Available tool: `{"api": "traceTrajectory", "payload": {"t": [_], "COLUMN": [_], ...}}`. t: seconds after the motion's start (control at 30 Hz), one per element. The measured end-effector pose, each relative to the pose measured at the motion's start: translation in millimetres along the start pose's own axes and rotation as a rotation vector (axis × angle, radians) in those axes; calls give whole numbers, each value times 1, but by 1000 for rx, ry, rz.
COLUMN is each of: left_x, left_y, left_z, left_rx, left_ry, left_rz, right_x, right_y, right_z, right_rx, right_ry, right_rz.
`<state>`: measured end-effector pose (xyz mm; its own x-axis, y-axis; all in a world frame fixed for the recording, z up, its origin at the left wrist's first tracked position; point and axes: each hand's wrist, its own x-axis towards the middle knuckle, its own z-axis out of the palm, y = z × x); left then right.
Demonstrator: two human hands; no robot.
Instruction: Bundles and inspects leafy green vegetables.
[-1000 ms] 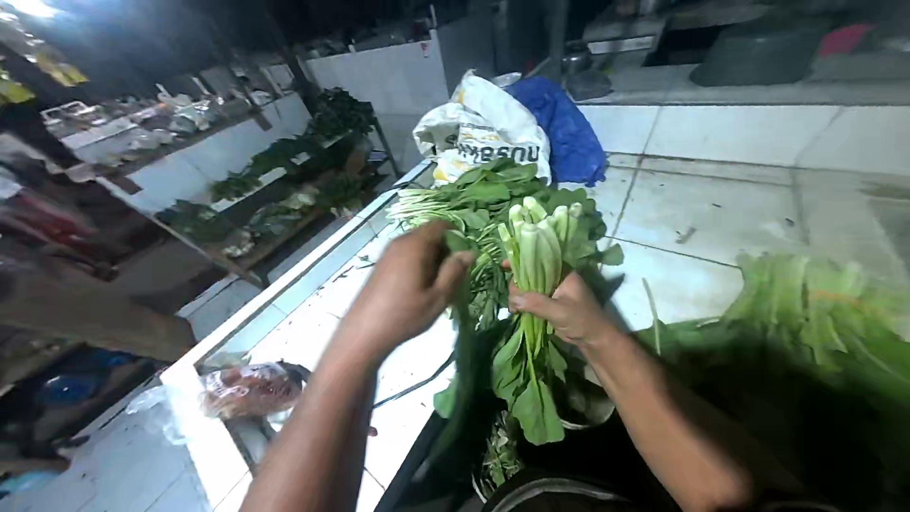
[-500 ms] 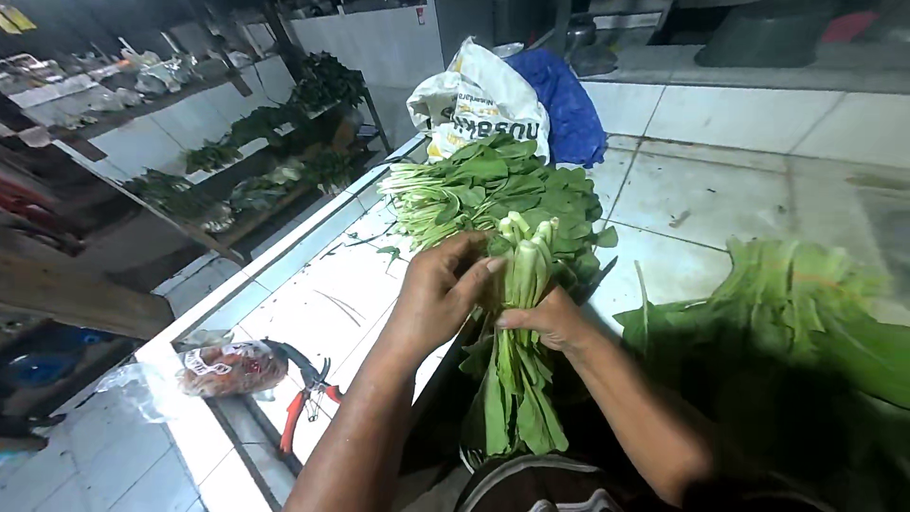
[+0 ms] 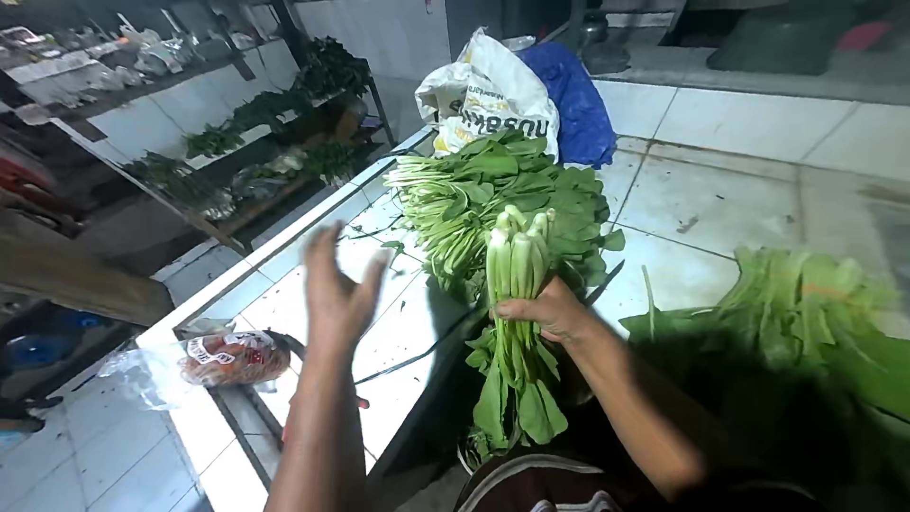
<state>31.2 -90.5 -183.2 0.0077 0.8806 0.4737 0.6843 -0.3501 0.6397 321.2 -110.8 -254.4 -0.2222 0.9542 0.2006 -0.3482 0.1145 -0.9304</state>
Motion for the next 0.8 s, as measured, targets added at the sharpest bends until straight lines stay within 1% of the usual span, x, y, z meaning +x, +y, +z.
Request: {"api": "traceTrajectory", "payload": {"t": [0.07,0.1,0.13,0.17,0.2,0.23,0.3,0.37,0.43,0.5,0.57,0.6,0.63,0.7,0.8], "left_x": [-9,-10,-9,-6,-3,-1,2,3,2,-2,-8,-13,-18,-25,-35], "left_y": [21,33,43,51,56,59,62,65,71,77,77,75,69,54,37], "left_z": [23,35,46,53,57,58,54,52,60,68,63,57,51,45,56], "left_rx": [-427,-608,-730,-850,-965,-1017,-926,-792,-685,-650,-744,-772,-773,-766,-769], "left_ry": [-167,-241,-299,-335,-340,-318,-217,-88,21,44,-71,-145,-167,-102,59], "left_rz": [74,135,206,254,283,293,308,285,255,254,266,256,244,216,176], "right_x": [4,5,7,9,10,10,6,5,2,1,3,4,5,8,11], "right_y": [0,1,3,5,6,6,0,-2,3,13,19,19,16,12,10], "right_z": [14,21,27,32,36,39,42,44,55,60,52,46,38,20,4], "right_rx": [-4,2,4,13,18,19,-74,-211,-341,-395,-280,-205,-132,-14,167], "right_ry": [-112,-204,-310,-401,-446,-439,-328,-260,-162,-42,-29,-43,-68,-149,-248], "right_rz": [20,26,32,47,58,53,-18,-81,-135,-181,-204,-187,-152,-84,-28]}}
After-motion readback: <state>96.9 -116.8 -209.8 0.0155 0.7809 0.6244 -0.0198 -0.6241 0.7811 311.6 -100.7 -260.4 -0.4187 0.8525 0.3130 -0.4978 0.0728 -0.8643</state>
